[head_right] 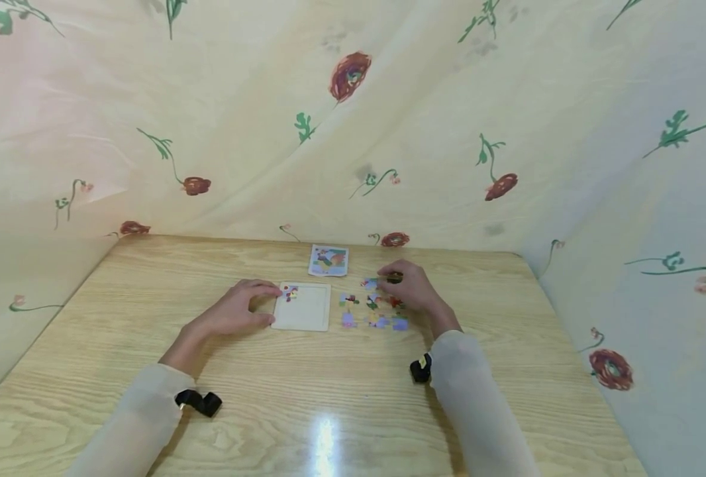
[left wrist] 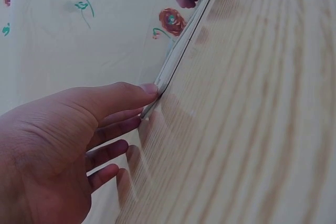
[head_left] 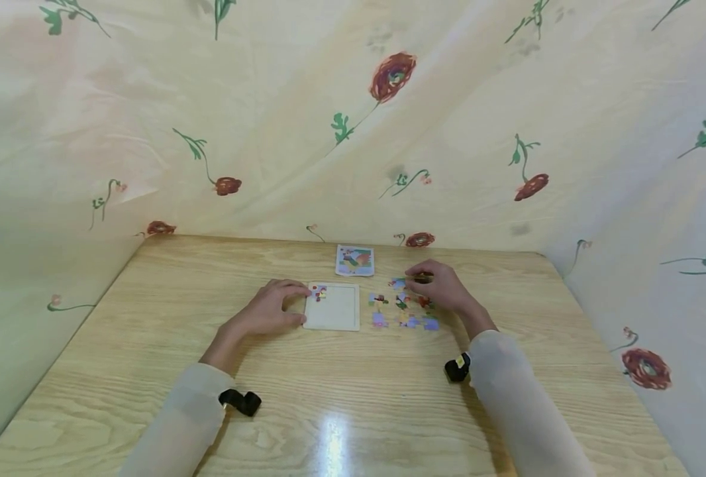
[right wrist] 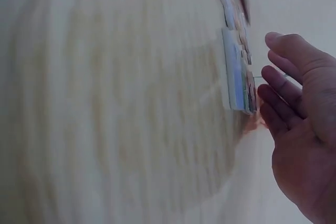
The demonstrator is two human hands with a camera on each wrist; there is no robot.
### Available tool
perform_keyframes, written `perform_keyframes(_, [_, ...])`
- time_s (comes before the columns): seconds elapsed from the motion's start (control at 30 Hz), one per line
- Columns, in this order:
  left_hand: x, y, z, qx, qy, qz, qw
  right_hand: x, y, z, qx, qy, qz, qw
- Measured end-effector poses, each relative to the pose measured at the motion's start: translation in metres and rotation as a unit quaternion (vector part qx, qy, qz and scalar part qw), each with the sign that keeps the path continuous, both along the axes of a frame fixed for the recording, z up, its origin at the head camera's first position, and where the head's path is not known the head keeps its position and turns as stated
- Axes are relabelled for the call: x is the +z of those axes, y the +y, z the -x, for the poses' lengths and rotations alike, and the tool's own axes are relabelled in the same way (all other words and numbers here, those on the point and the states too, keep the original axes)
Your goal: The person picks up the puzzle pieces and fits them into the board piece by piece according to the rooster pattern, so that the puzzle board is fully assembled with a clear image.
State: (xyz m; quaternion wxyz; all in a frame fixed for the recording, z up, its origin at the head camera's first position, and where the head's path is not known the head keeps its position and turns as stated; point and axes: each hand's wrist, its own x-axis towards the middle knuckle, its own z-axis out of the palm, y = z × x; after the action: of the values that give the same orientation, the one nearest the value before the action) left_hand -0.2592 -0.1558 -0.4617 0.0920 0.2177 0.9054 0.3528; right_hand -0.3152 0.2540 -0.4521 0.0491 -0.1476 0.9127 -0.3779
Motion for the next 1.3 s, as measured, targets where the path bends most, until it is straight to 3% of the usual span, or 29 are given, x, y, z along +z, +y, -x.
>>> perform_keyframes(0.47, [-0.0009, -0.0002, 0.0014, 0.003, 0.0, 0.002, 1.0, -0.0077, 0.0034, 0.006, 0.025, -0.017, 0.005, 1.0])
perform_keyframes(0.77, [-0.0026, -0.0012, 0.0016, 0.0, 0.003, 0.001, 1.0, -0.0084, 0.0017, 0.0071, 0.032, -0.012, -0.018, 0.999])
perform_keyframes(1.3, [0.0003, -0.0029, -0.0012, -0.003, -0.005, 0.002, 1.0, -0.0092, -0.0026, 0.0019, 0.009, -0.006, -0.023, 1.0])
